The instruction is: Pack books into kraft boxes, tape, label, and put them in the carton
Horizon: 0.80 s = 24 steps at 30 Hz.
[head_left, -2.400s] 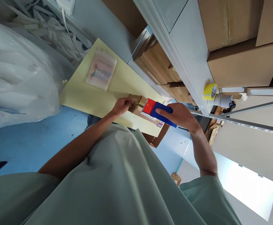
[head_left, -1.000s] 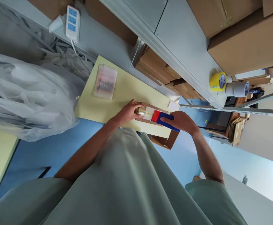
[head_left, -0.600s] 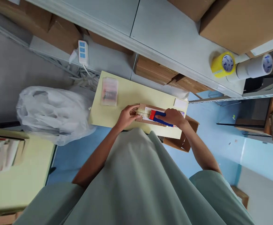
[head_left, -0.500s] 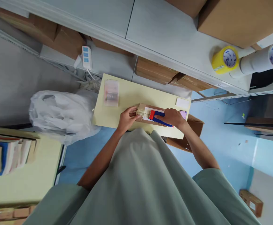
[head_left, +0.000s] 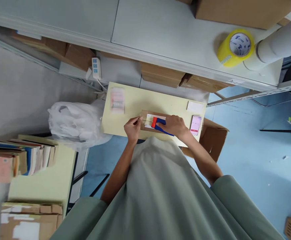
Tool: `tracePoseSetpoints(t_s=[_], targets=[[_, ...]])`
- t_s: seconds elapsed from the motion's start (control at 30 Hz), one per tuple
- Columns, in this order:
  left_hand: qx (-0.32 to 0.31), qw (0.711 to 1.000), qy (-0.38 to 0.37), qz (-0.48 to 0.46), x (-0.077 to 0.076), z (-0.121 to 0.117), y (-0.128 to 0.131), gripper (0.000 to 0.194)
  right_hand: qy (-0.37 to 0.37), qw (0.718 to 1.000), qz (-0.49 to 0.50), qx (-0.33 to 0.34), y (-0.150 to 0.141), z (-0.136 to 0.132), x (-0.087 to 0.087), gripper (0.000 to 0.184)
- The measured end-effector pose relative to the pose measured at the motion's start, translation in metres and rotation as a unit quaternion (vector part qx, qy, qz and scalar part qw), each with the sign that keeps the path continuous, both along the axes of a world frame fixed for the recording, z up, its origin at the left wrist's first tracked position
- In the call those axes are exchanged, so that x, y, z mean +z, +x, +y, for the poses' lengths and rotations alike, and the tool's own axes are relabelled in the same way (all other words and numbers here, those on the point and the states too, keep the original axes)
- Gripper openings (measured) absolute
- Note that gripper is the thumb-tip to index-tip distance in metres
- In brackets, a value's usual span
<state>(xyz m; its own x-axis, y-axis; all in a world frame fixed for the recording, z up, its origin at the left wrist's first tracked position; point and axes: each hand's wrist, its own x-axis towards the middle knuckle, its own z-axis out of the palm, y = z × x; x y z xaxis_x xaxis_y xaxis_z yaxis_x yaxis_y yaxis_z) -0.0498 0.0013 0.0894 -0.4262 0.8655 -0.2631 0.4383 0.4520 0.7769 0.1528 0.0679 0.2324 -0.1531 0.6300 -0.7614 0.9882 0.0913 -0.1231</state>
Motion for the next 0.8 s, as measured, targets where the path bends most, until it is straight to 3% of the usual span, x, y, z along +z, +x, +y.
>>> tracePoseSetpoints(t_s=[0.17,0.37,0.5,0.7,0.8], targets=[[0.024,0.999,0.010,0.024,-0.001,0.003,-0.004,0.025,0.003,1.000,0.020,-0.009,0.022,-0.006,0.016,0.055],[0.036,0.997,0.007,0.062,0.004,0.002,-0.019,0.027,-0.023,0.999,-0.001,-0.032,0.106,-0.014,0.036,0.063],[0.018,0.997,0.007,0.075,0.005,0.000,-0.013,0.025,-0.065,0.995,0.033,-0.065,0.149,-0.018,0.025,0.068],[0.012,0.995,0.003,0.096,0.003,0.000,-0.006,0.026,-0.161,0.971,0.154,-0.090,0.182,-0.013,0.007,0.075],[0.001,0.995,0.009,0.099,0.003,0.000,-0.002,0.027,-0.151,0.971,0.162,-0.088,0.194,-0.012,0.004,0.074]])
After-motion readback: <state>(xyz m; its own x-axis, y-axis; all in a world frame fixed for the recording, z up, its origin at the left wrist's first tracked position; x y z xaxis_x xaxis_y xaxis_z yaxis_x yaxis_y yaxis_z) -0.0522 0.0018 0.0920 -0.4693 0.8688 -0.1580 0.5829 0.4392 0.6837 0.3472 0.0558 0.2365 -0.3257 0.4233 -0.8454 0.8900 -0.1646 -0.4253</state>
